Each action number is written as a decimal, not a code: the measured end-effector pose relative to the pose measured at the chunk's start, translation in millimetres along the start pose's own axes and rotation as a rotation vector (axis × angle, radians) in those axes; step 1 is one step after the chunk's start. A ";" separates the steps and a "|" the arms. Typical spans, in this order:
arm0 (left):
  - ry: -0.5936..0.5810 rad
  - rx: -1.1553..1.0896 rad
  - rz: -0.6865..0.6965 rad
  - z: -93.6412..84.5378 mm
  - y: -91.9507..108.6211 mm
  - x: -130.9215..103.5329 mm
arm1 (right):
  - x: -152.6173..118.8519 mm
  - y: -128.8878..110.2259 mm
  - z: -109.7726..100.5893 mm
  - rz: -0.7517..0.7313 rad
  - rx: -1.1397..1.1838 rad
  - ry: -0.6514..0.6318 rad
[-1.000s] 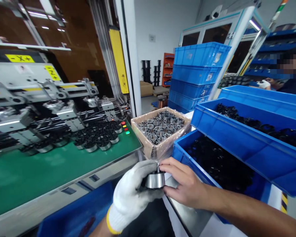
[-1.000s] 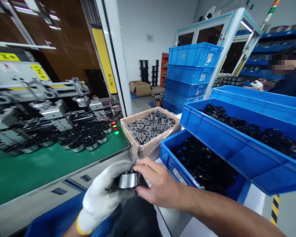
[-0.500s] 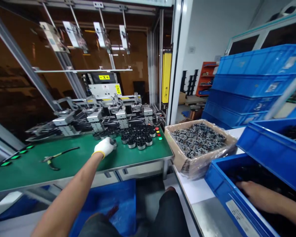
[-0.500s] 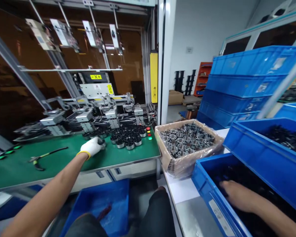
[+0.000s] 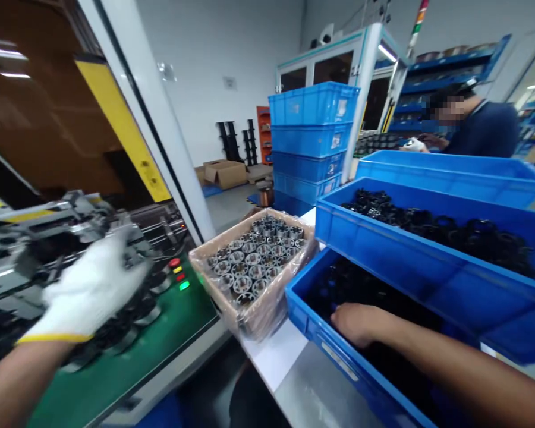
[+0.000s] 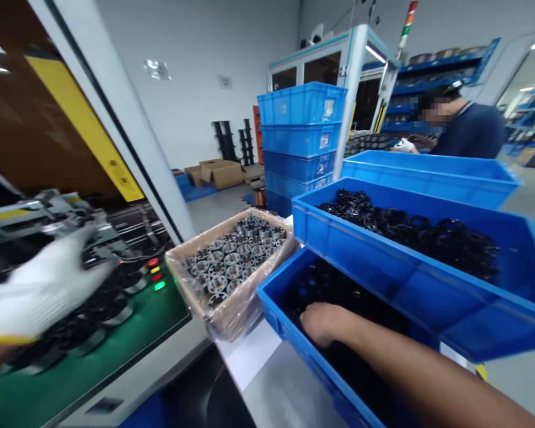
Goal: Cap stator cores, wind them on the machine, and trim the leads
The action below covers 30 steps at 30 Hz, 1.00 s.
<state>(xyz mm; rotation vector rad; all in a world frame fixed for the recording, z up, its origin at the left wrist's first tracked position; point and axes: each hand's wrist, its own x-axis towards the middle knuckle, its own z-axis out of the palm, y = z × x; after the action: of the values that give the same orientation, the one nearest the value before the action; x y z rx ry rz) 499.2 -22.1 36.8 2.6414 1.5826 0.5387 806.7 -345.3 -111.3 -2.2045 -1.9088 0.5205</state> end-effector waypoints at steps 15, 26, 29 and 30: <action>-0.275 0.060 0.759 160.5 268.9 59.1 | 5.5 -39.2 -37.6 0.166 -0.436 -0.661; -0.317 -0.122 0.633 97.1 240.5 27.3 | 10.5 -21.9 -36.2 0.183 -0.203 -0.146; -0.280 -0.296 0.568 48.6 196.1 -9.2 | 15.0 -18.9 -31.1 0.191 -0.198 -0.044; -0.279 -0.420 0.539 36.2 179.1 -25.1 | 15.8 -18.8 -29.8 0.194 -0.200 -0.018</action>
<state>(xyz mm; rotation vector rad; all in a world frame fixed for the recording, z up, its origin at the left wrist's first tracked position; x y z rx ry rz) 652.0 -125.0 29.3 2.6305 0.5936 0.4222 802.4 -324.0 -79.4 -2.5367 -1.8372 0.3936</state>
